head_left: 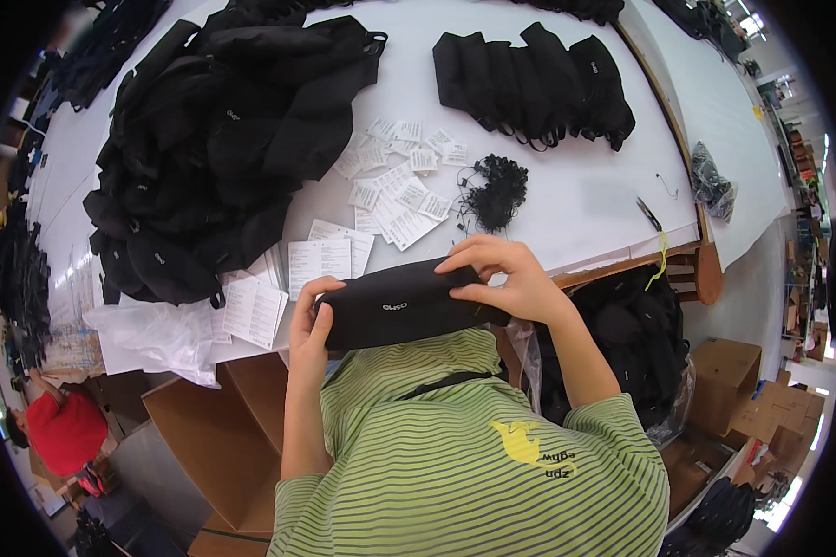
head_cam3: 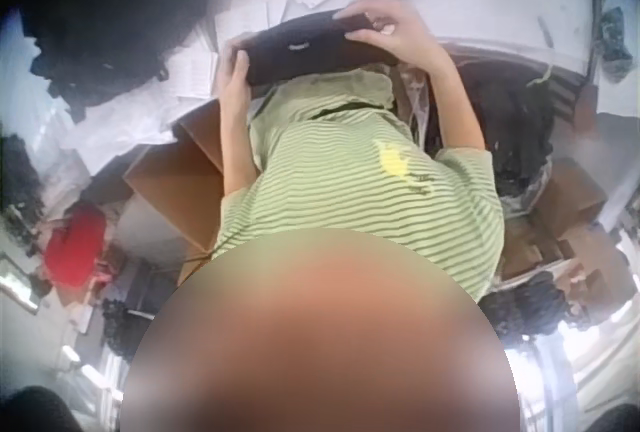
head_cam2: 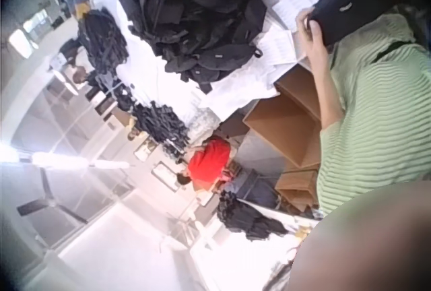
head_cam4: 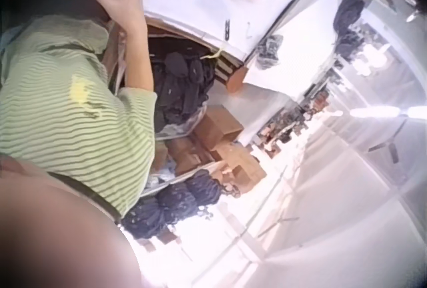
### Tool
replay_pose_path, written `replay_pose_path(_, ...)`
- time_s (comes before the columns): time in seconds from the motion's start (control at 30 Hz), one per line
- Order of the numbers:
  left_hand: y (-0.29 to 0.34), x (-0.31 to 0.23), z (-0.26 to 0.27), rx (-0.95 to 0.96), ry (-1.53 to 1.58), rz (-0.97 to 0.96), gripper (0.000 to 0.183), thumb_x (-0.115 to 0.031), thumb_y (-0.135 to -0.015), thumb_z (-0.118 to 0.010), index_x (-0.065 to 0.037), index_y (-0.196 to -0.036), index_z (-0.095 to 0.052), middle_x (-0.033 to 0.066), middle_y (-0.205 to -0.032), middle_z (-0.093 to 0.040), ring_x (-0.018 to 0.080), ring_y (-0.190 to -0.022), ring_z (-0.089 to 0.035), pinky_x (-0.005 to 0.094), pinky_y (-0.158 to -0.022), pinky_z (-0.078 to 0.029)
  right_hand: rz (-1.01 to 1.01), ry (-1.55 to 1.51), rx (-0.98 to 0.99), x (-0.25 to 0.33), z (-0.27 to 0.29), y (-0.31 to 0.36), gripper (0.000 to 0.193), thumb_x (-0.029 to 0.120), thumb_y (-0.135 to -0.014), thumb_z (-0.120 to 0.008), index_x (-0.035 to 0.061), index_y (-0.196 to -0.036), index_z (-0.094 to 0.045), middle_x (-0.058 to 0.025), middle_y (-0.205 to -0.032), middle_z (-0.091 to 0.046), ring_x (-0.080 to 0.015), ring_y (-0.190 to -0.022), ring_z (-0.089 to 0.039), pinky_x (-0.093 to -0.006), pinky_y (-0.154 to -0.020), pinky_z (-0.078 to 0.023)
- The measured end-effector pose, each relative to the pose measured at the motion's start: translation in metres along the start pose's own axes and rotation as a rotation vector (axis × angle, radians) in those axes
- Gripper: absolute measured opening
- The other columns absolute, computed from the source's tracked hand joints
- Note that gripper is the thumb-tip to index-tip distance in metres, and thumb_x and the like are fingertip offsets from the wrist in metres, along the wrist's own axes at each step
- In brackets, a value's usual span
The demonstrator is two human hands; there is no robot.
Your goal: Tagging and organizing small black pouches at a manufacturing workbench.
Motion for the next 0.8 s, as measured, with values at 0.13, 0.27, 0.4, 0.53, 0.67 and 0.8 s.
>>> replay_pose_path(0.13, -0.004, 0.008, 0.001, 0.046, -0.034, 0.06, 0.038, -0.022, -0.096, -0.052, -0.004, -0.13, -0.046, 0.0094, -0.131, -0.044, 0.0184, -0.103, -0.054, 0.0315, -0.09, -0.045, 0.189, 0.153, -0.4, 0.009, 0.052, -0.007, 0.03, 0.003, -0.072, -0.074, 0.01, -0.101, -0.071, -0.003, -0.099, -0.065, -0.0104, -0.085, -0.058, -0.0214, -0.063, -0.042)
replay_pose_path(0.27, -0.012, 0.009, 0.007, -0.003, -0.477, -0.036, 0.045, -0.021, -0.091, -0.06, -0.002, -0.129, -0.046, 0.0132, -0.133, -0.04, 0.0251, -0.116, -0.047, 0.038, -0.097, -0.04, 0.496, 0.704, -1.113, 0.019, 0.132, -0.03, 0.028, 0.003, -0.075, -0.073, 0.0133, -0.101, -0.072, -0.0039, -0.105, -0.063, -0.0135, -0.083, -0.058, -0.0229, -0.059, -0.044)
replay_pose_path(0.4, -0.01, 0.015, 0.005, -0.162, -1.041, -0.137, 0.05, -0.022, -0.086, -0.064, -0.002, -0.129, -0.047, 0.0181, -0.135, -0.039, 0.0338, -0.124, -0.038, 0.0444, -0.103, -0.033, 0.457, 0.938, -1.292, -0.005, 0.188, -0.06, 0.028, 0.009, -0.08, -0.071, 0.0198, -0.105, -0.07, -0.0033, -0.109, -0.059, -0.0164, -0.079, -0.057, -0.0262, -0.062, -0.047)
replay_pose_path(0.53, -0.016, 0.03, 0.008, -0.096, -1.219, -0.172, 0.054, -0.022, -0.084, -0.067, -0.002, -0.13, -0.047, 0.0197, -0.137, -0.038, 0.0362, -0.125, -0.037, 0.0459, -0.104, -0.031, 0.164, 1.258, -1.179, -0.055, 0.214, -0.074, 0.028, 0.018, -0.082, -0.068, 0.0223, -0.11, -0.067, -0.0038, -0.116, -0.057, -0.0238, -0.105, -0.054, -0.0377, -0.082, -0.046)
replay_pose_path(0.67, -0.014, 0.035, 0.015, -0.147, -1.22, -0.133, 0.067, -0.027, -0.077, -0.073, -0.001, -0.132, -0.044, 0.0198, -0.137, -0.038, 0.0373, -0.125, -0.035, 0.0462, -0.104, -0.03, 0.269, 1.056, -1.034, -0.036, 0.148, -0.067, 0.022, 0.017, -0.079, -0.068, 0.0186, -0.101, -0.069, -0.0057, -0.106, -0.057, -0.0256, -0.1, -0.053, -0.0388, -0.082, -0.045)
replay_pose_path(0.8, -0.021, 0.036, 0.023, -0.194, -1.263, -0.109, 0.077, -0.032, -0.072, -0.078, 0.0, -0.133, -0.042, 0.0196, -0.136, -0.039, 0.037, -0.124, -0.036, 0.0458, -0.104, -0.03, 0.015, 0.819, -0.395, -0.062, 0.058, -0.055, 0.012, 0.019, -0.073, -0.074, 0.0106, -0.078, -0.067, -0.0065, -0.094, -0.053, -0.0259, -0.093, -0.051, -0.0362, -0.08, -0.045)
Point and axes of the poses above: each hand's wrist, its own y-axis away from the middle knuckle, its own z-axis out of the back of the hand, x = y × z, the point moved 2 cm from there along -y, towards the middle knuckle
